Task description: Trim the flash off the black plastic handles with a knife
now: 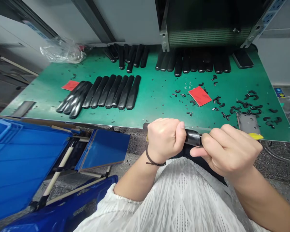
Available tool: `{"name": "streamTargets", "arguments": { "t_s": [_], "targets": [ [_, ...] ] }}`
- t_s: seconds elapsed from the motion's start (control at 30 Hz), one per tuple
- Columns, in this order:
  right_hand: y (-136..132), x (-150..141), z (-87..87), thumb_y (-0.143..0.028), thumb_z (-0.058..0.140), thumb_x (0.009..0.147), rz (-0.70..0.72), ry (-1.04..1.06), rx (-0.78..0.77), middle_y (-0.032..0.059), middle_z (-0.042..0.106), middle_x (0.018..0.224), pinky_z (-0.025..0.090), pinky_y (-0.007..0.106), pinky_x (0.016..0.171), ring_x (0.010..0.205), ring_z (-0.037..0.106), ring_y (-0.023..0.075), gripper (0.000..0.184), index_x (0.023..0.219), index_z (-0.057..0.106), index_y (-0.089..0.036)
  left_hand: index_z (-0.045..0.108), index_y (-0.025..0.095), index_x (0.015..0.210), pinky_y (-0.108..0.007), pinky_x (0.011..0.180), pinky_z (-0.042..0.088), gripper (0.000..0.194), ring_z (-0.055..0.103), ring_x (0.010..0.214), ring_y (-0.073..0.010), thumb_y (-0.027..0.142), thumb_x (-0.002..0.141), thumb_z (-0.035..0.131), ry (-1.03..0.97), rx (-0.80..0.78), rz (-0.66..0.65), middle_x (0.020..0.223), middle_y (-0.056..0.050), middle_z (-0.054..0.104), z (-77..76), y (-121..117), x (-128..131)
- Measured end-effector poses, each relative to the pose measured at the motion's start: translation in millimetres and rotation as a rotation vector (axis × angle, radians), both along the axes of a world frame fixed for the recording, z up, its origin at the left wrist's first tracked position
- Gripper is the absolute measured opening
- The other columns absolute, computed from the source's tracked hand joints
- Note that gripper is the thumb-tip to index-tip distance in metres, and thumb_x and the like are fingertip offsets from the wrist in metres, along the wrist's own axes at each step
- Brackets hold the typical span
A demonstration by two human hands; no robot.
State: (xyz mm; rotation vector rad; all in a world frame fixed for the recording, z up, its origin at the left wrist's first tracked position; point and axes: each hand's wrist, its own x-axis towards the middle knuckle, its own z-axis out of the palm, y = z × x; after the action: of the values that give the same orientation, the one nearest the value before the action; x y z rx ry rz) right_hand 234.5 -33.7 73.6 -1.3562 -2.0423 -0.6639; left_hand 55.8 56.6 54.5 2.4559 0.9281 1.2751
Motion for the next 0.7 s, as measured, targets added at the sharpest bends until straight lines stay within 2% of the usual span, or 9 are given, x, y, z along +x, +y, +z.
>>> {"name": "streamTargets", "arguments": {
  "t_s": [0.07,0.17,0.23,0.37,0.53,0.7],
  "targets": [
    [0,3,-3.0,-0.054,0.060,0.099,0.067,0.077,-0.004,-0.0013,0.047,0.059,0.021,0.032,0.055,0.062,0.031,0.0148,0.040,0.077,0.058,-0.021,0.033,0.021,0.058,-0.032,0.052,0.021,0.046,0.027,0.046,-0.0103,0.026,0.102,0.044,0.025,-0.070,0.023,0.049,0.003,0.037,1.5,-3,-1],
    [2,7,-1.1,-0.035,0.065,0.098,0.229,0.291,-0.190,-0.0016,0.051,0.064,0.029,0.031,0.057,0.062,0.039,0.0137,0.021,0.083,0.059,-0.022,0.032,0.020,0.056,-0.032,0.051,0.019,0.049,0.026,0.045,-0.0097,0.029,0.103,0.043,0.064,-0.152,0.037,0.049,0.003,0.038,5.7,-5,-3],
    [4,9,3.3,-0.038,0.066,0.097,0.271,0.365,-0.297,-0.0003,0.055,0.069,0.033,0.031,0.059,0.063,0.043,0.0139,0.020,0.090,0.061,-0.021,0.031,0.019,0.055,-0.033,0.051,0.018,0.051,0.024,0.045,-0.0094,0.031,0.104,0.042,0.083,-0.182,0.042,0.048,0.003,0.038,8.7,-4,-5],
    [10,8,11.5,-0.070,0.059,0.093,0.170,0.264,-0.334,0.0023,0.056,0.073,0.032,0.031,0.057,0.066,0.046,0.0156,0.053,0.091,0.062,-0.018,0.032,0.019,0.054,-0.033,0.051,0.018,0.053,0.024,0.045,-0.0096,0.033,0.104,0.041,0.113,-0.198,0.025,0.047,0.003,0.036,13.5,-3,-6],
    [13,6,13.7,-0.065,0.052,0.099,0.077,0.106,-0.306,-0.0005,0.046,0.065,0.021,0.031,0.054,0.062,0.035,0.0139,0.051,0.073,0.054,-0.021,0.032,0.019,0.051,-0.033,0.051,0.017,0.054,0.022,0.045,-0.0101,0.033,0.103,0.041,0.141,-0.218,0.032,0.046,0.002,0.033,17.0,-5,-3],
    [12,8,11.5,-0.065,0.058,0.096,0.008,-0.036,-0.146,-0.0009,0.041,0.061,0.016,0.032,0.055,0.063,0.028,0.0148,0.053,0.068,0.049,-0.022,0.030,0.019,0.052,-0.034,0.051,0.015,0.055,0.023,0.045,-0.0103,0.035,0.103,0.041,0.154,-0.342,0.081,0.046,0.002,0.029,16.9,-7,1]
  ]
}}
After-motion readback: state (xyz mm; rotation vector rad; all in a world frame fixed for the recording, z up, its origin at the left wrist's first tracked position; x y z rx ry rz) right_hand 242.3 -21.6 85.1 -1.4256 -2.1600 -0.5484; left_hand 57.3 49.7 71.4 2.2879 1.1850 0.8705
